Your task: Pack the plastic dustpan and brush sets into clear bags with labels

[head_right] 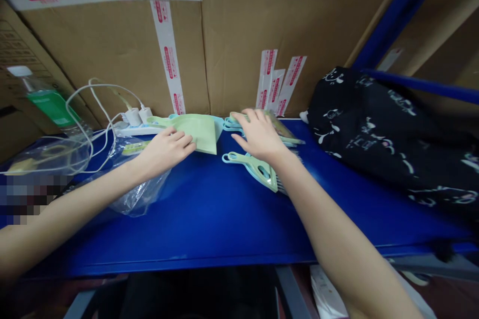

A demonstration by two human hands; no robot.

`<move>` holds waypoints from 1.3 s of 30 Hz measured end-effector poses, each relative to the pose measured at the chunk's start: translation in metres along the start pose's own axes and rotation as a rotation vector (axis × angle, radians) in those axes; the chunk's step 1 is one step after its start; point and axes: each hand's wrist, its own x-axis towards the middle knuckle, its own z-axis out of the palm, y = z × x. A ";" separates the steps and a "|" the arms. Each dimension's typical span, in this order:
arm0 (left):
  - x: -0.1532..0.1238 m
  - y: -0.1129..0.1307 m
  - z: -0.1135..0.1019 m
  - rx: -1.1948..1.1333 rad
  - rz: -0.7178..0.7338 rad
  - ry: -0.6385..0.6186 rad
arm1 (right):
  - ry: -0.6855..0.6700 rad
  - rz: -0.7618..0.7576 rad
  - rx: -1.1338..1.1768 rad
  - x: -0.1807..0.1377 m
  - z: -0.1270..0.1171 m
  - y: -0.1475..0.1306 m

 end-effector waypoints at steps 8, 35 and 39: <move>-0.048 0.011 -0.013 0.024 -0.008 0.162 | -0.074 0.047 -0.039 -0.001 0.021 0.012; -0.092 0.047 -0.007 -0.240 0.099 0.261 | -0.032 0.091 -0.101 0.004 0.028 -0.002; -0.091 0.048 -0.008 -0.284 0.115 0.272 | -0.043 0.127 -0.103 0.005 0.028 -0.003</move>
